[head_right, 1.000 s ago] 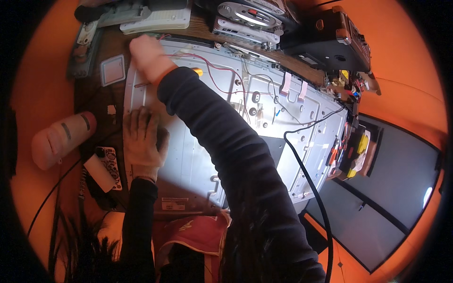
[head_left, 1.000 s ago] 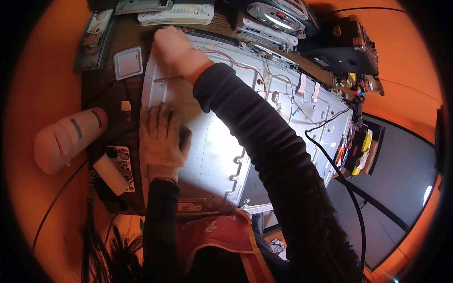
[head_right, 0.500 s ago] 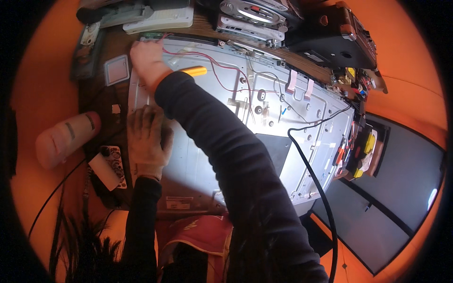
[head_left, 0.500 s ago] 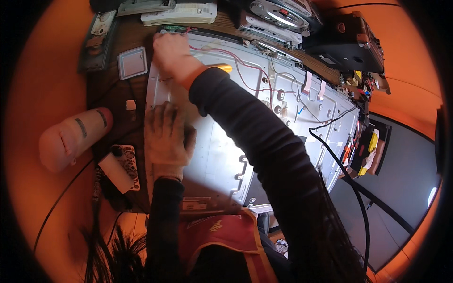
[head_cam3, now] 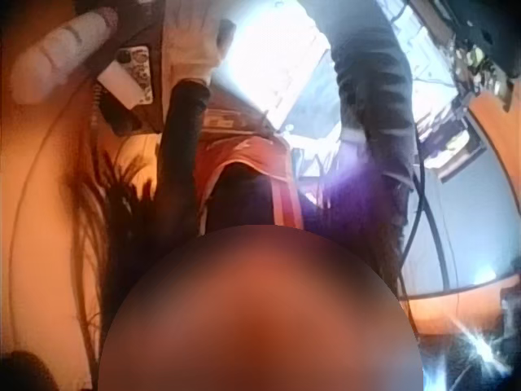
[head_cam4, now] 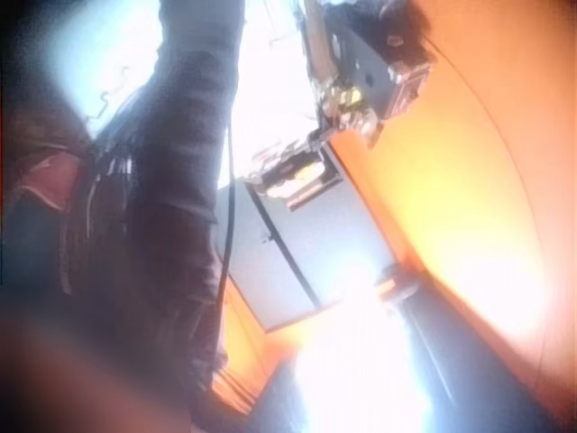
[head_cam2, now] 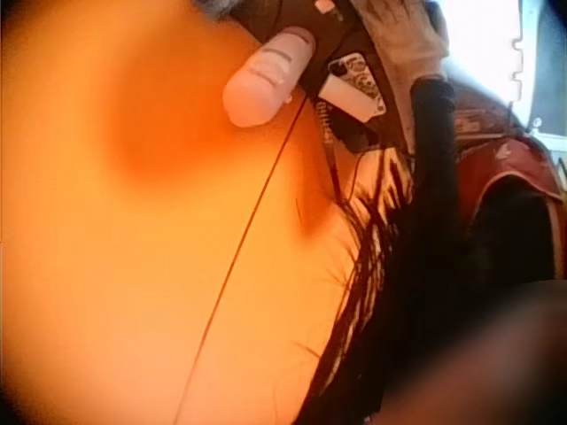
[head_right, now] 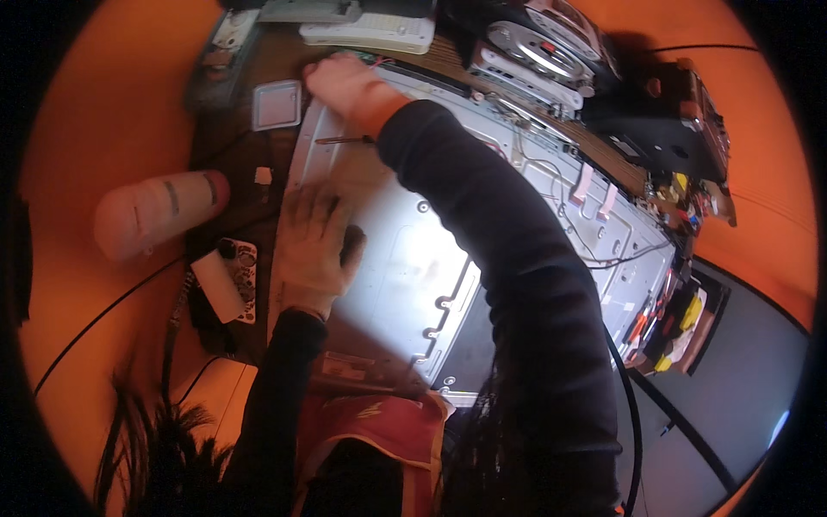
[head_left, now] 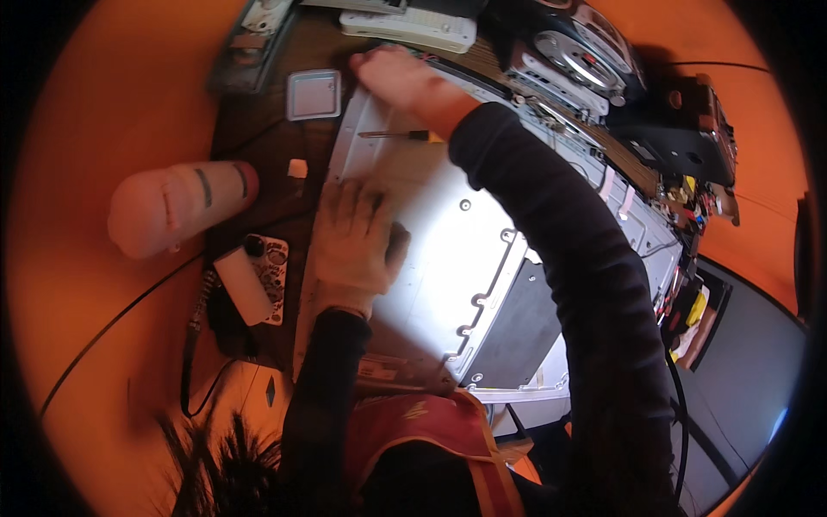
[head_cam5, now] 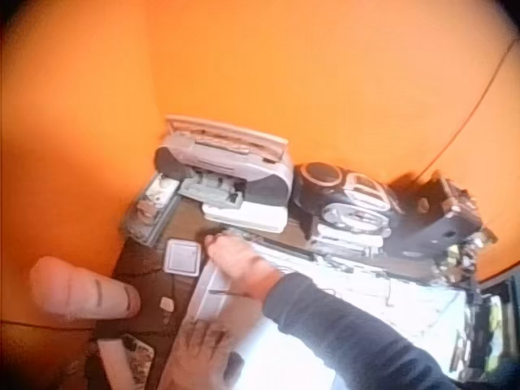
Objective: The person selects a screwdriver bit from a set and uses a screwdriver to remove screws from the back panel of a disassembled appliance. The person then uses a yellow-handled screwdriver to manipulate internal components and wires.
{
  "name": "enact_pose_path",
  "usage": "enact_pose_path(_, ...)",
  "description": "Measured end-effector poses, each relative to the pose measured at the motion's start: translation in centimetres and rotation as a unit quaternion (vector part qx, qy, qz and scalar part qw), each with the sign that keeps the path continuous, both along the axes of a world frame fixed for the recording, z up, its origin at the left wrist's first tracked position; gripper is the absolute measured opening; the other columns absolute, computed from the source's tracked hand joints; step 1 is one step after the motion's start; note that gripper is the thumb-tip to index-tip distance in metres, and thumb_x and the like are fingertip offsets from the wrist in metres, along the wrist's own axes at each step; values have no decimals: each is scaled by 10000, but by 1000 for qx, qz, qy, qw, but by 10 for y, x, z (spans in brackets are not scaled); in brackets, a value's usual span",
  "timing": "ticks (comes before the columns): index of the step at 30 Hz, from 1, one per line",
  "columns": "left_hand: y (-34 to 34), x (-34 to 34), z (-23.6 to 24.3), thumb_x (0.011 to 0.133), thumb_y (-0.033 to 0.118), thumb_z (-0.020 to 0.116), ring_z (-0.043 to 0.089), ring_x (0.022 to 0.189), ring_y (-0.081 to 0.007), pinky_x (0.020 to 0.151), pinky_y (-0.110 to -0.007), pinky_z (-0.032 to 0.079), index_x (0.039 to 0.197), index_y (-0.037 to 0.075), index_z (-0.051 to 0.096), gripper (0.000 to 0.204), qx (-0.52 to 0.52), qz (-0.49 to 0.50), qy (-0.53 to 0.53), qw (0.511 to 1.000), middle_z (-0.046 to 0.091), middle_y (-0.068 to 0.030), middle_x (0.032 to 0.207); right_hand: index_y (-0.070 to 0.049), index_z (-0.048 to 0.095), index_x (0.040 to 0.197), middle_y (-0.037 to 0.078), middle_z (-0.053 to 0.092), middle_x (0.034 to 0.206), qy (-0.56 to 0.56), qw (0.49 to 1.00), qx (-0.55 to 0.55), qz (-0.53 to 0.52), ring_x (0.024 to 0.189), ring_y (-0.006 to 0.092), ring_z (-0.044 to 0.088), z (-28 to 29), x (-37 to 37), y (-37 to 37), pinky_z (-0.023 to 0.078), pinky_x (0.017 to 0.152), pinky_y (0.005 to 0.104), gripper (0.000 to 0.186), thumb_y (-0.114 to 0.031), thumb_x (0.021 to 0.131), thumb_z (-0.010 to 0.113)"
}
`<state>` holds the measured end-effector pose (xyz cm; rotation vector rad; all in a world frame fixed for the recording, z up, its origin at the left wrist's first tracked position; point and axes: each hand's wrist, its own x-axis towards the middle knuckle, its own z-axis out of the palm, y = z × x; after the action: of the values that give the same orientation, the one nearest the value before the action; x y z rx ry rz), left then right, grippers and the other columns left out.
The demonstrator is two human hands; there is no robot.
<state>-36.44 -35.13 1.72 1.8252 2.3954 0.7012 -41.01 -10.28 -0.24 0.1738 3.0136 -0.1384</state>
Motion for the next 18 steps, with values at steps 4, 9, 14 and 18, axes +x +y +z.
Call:
enact_pose_path(4, -2, -1, -2, 744, 257, 703, 503, 1198, -368, 1097, -576, 347, 1162, 9, 588, 500, 11, 0, -23, 1000, 558, -185, 1225, -70, 629, 1084, 149, 680, 992, 54, 977, -206, 1, 990, 381, 643, 8, 14, 29, 531, 837, 410, 236, -32, 851, 623)
enact_pose_path(9, -4, -2, -8, 751, 267, 693, 485, 1222, -379, 1091, -571, 356, 1160, -6, 584, 504, 33, -2, -17, 999, 549, -196, 1255, -115, 744, 935, 92, 667, 927, 221, 965, -109, -87, 987, 325, 614, -2, 33, 29, 458, 873, 426, 120, -162, 826, 720)
enact_pose_path(14, -3, -1, -8, 729, 276, 702, 483, 1215, -379, 1081, -576, 360, 1164, -1, 581, 530, 48, 6, -28, 998, 548, -190, 1256, -164, 767, 847, 54, 672, 960, 216, 945, -107, -222, 1029, 299, 577, -15, 29, -4, 358, 901, 454, 105, -254, 828, 717)
enact_pose_path(18, -3, 0, -6, 710, 271, 710, 486, 1203, -372, 1070, -575, 367, 1162, 5, 581, 541, 30, 13, -33, 999, 545, -182, 1253, -167, 764, 842, 49, 674, 974, 202, 945, -106, -233, 1021, 304, 570, -19, 25, -12, 346, 886, 448, 111, -253, 843, 694)
